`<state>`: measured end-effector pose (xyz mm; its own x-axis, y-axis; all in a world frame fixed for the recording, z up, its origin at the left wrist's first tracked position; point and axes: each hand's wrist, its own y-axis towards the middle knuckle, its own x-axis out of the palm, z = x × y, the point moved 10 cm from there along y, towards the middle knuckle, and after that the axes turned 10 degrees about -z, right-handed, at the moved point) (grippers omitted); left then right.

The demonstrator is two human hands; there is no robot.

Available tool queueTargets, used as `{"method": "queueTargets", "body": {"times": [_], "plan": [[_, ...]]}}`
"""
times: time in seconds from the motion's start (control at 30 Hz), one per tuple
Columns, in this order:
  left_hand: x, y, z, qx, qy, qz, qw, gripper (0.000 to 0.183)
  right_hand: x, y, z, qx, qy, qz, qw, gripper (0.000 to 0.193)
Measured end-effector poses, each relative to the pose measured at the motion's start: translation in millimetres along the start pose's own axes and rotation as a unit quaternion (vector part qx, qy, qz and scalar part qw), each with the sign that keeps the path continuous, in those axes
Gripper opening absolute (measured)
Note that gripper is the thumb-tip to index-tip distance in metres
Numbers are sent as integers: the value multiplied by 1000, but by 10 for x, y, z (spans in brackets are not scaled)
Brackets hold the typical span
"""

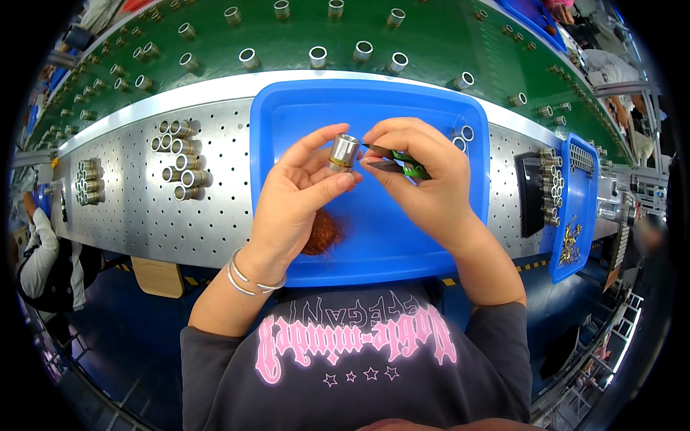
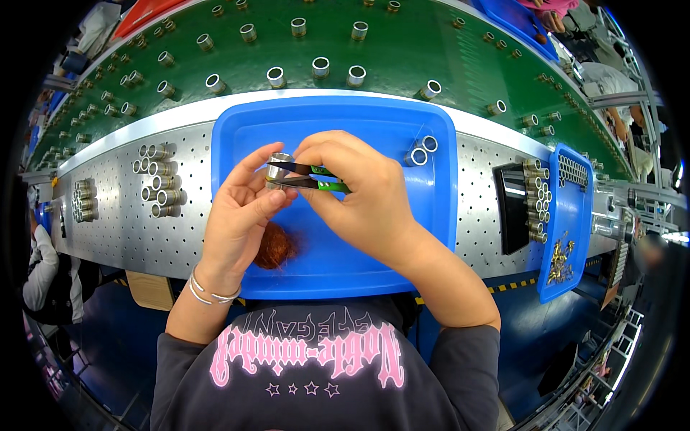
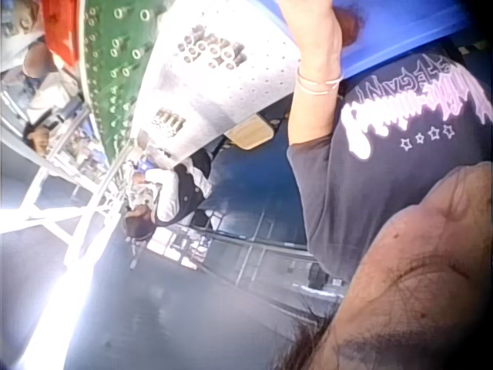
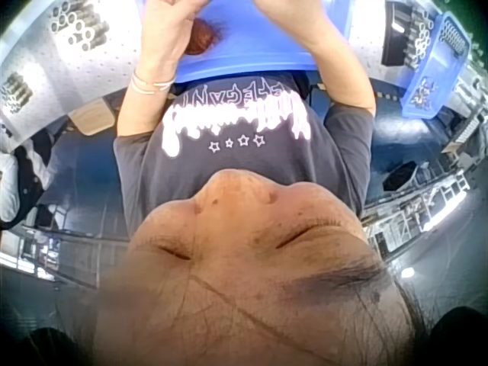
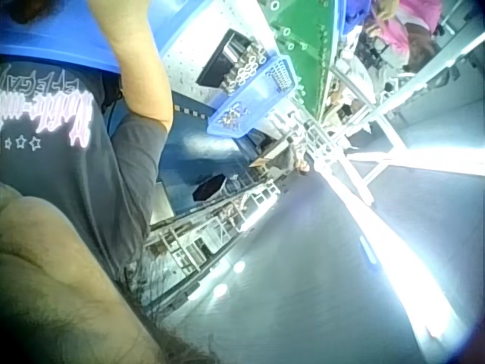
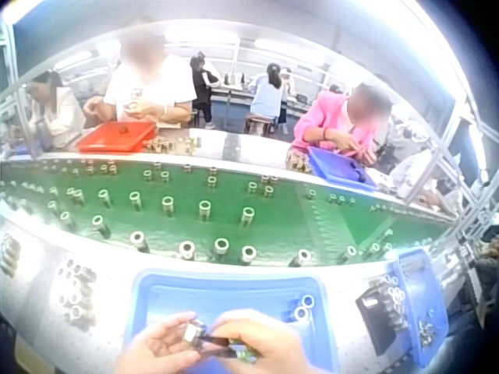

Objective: The person uses a pair of pliers to manipulate small cylindrical metal parts over a blue tray. They repeatedly pick up a metal cylinder, use the pliers to adjust or insert a component, and then place the finished part onto a green conveyor belt. The process is repetitive and involves handling multiple identical metal pieces.

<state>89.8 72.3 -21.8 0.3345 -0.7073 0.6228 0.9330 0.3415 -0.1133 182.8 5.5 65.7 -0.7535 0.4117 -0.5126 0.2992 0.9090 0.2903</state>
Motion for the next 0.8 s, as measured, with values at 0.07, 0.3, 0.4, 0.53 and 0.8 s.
{"method": "queueTargets", "body": {"times": [0.07, 0.3, 0.4, 0.53, 0.8], "plan": [[4, 3, -4, -4, 11, -8, 1000, 48, 16, -11, -4, -2, 3, -1, 1000, 22], [29, -14, 2, -10, 74, -5, 997, 44, 22, -19, -115, -42, -41, -6, 998, 25], [55, -27, 4, -9, 102, -13, 995, 43, 9, -31, -151, -57, -51, -2, 997, 26], [97, -41, 33, 10, 108, -36, 993, 41, -5, -55, -109, -46, -15, -1, 999, 27], [143, -51, 49, 8, 100, -52, 994, 41, -67, -65, -29, -13, 32, 9, 999, 29]]}}
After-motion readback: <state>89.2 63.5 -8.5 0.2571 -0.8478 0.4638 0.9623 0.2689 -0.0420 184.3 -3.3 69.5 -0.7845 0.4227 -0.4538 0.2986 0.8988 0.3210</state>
